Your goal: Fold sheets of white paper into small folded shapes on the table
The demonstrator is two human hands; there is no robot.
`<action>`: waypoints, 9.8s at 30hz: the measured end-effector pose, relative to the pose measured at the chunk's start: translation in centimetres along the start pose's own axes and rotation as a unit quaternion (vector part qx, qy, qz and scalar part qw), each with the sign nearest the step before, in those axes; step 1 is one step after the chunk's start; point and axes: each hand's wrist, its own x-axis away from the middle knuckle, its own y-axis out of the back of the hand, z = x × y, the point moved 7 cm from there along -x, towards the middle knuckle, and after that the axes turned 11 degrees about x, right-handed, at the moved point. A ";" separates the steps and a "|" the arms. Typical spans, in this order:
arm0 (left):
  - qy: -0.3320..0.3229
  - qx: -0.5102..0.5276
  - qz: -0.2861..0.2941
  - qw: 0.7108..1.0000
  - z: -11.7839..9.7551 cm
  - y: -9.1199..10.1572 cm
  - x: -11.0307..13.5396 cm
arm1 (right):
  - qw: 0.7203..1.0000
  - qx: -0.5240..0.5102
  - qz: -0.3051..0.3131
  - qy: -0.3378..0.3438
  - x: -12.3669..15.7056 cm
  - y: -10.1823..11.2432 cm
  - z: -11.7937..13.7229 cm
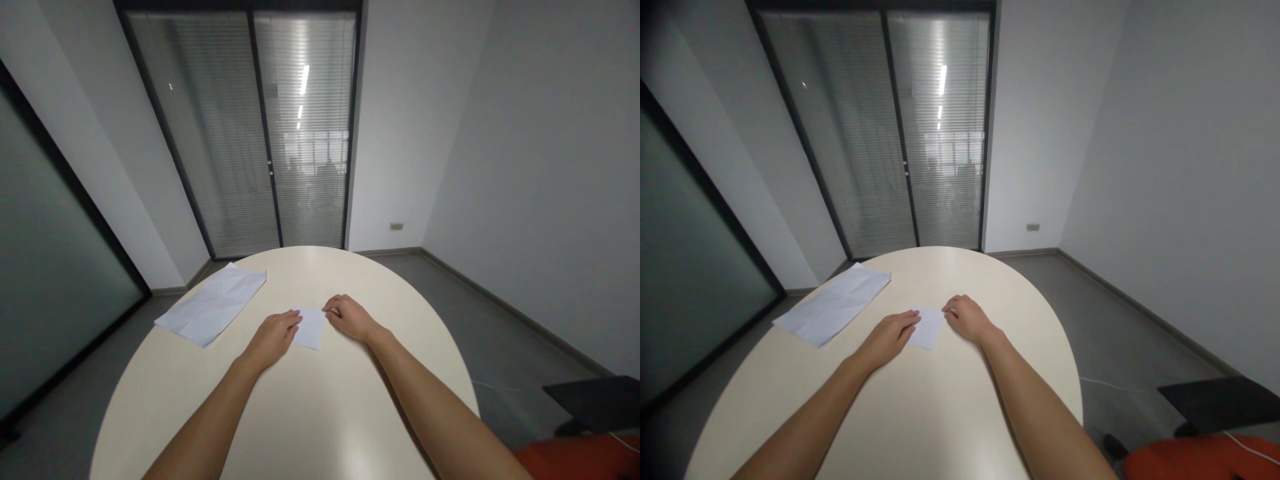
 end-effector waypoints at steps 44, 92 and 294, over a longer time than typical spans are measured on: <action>0.045 -0.055 -0.104 0.992 -1.2 2.0 -0.3 | 0.982 -0.188 0.010 -0.033 0.1 -0.7 3.2; 0.013 -0.005 -0.007 1.000 -1.2 0.8 0.2 | 0.992 -0.044 0.025 0.116 0.4 0.2 3.9; 0.003 -0.045 -0.009 0.999 -0.4 -0.3 0.3 | 0.999 -0.030 -0.012 -0.031 -0.3 -0.1 0.0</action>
